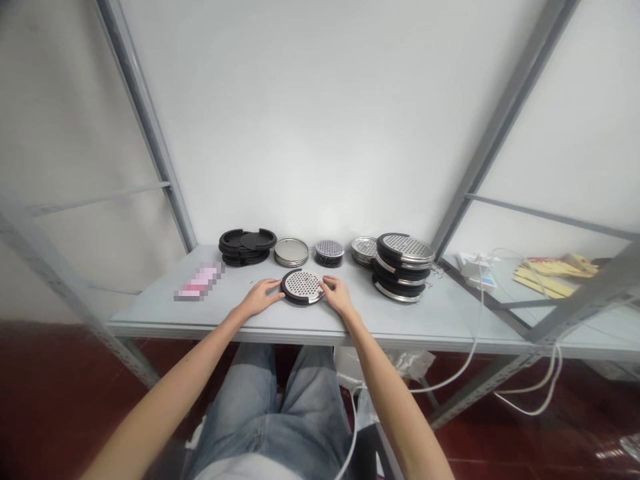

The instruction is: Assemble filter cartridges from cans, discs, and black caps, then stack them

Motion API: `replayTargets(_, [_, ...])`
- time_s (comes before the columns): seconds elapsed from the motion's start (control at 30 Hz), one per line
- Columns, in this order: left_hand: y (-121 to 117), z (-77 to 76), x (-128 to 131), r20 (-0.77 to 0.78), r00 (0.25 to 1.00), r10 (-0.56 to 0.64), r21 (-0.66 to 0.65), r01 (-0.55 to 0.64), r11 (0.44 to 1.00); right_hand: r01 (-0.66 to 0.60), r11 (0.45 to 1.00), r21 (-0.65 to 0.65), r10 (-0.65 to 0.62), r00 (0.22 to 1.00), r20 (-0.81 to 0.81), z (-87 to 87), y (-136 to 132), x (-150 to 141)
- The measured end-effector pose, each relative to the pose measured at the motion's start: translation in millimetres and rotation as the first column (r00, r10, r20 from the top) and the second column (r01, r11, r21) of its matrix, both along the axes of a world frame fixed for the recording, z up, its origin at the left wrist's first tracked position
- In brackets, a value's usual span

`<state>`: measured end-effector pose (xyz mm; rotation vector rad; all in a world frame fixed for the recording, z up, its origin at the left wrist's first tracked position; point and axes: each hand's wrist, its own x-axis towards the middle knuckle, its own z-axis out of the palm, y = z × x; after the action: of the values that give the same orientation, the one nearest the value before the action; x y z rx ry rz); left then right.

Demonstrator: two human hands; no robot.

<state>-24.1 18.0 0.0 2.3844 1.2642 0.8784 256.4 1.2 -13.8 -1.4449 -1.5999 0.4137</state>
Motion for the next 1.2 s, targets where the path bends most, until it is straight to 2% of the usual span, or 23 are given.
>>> replayTargets(0.17, [0, -1.8, 0, 0.013, 1.0, -0.003, 0.016, 0.003, 1.0, 0.017, 1.0, -0.006, -0.017, 1.0, 0.011, -1.3, 1, -2])
replayTargets(0.47, [-6, -2.3, 4, -0.036, 0.999, 0.034, 0.065, -0.032, 0.997, 0.117, 0.993, 0.01, -0.117, 0.978, 0.175, -1.2, 4, -5])
replayTargets(0.73, [-4, -4.5, 2, -0.031, 1.0, -0.003, 0.033, 0.004, 0.999, 0.037, 0.999, -0.002, -0.037, 0.994, 0.103, 3.2, -3, -3])
replayTargets(0.9, [-3, -6.4, 2, -0.132, 0.991, 0.014, 0.027, -0.01, 1.0, 0.028, 1.0, -0.003, -0.028, 0.998, 0.055, 2.4, -3, -3])
replayTargets(1.07, [-2, -7.1, 4, -0.163, 0.986, 0.047, 0.039, -0.041, 0.998, 0.103, 0.995, 0.013, -0.102, 0.937, 0.334, -0.4, -2, -8])
replayTargets(1.2, [-3, -7.2, 5, -0.117, 0.99, 0.075, 0.072, -0.066, 0.995, 0.097, 0.995, 0.01, -0.092, 0.903, 0.419, -0.4, -3, -12])
